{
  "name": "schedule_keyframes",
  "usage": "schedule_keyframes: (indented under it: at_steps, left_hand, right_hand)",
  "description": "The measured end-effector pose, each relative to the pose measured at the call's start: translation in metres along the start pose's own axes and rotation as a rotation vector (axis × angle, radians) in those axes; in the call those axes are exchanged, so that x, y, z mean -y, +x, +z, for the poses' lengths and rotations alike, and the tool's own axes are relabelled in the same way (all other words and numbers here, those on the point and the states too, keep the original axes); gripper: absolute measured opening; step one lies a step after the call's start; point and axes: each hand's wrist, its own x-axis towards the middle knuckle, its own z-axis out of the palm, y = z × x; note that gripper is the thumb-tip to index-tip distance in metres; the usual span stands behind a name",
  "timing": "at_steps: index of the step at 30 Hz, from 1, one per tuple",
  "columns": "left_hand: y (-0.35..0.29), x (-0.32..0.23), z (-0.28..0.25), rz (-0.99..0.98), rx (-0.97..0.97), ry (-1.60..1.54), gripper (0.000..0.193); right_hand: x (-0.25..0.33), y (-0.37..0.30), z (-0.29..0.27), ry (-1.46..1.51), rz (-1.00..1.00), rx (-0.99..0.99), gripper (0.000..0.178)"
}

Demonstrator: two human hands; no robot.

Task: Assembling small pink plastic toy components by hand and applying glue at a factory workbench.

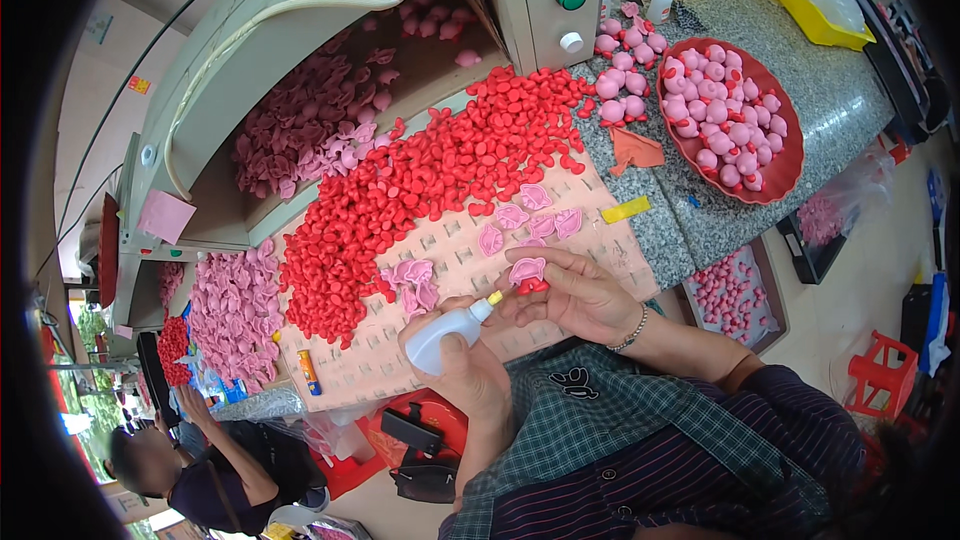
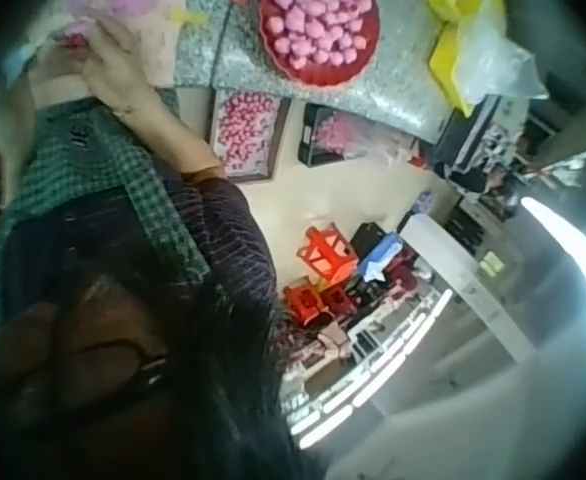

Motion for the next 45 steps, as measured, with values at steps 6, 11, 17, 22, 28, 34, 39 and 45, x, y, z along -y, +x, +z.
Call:
schedule_keyframes:
  at_steps: [6,11,17,22,28,34,39,45]
  left_hand:
    - [0.0,0.001,0.002,0.076,-0.003,0.069,0.039]
    - [0.0,-0.003,0.011,0.122,-0.023,0.186,0.037]
    - [-0.002,-0.005,0.01,0.09,-0.007,0.226,0.037]
    - [-0.003,0.0,0.006,0.094,-0.008,0.235,0.036]
    - [-0.002,-0.003,0.008,0.103,-0.002,0.231,0.036]
    - [-0.002,-0.005,0.009,0.105,0.0,0.237,0.035]
    - [-0.002,-0.006,0.009,0.093,0.007,0.238,0.034]
    - [-0.002,-0.007,0.009,0.095,0.009,0.266,0.033]
  right_hand:
    - [-0.004,0.0,-0.002,-0.044,-0.015,-0.027,0.042]
    - [-0.002,0.0,0.0,-0.066,0.0,-0.005,0.042]
    - [-0.003,-0.001,0.002,-0.07,0.004,-0.016,0.042]
    - [-0.001,-0.001,0.005,-0.076,0.021,-0.02,0.043]
    - [-0.002,-0.001,0.006,-0.074,0.033,-0.009,0.044]
    - [-0.002,-0.001,0.007,-0.074,0.037,-0.013,0.044]
    - [-0.002,0.0,0.007,-0.076,0.032,-0.011,0.044]
    - [-0.003,0.0,0.008,-0.085,0.035,-0.02,0.044]
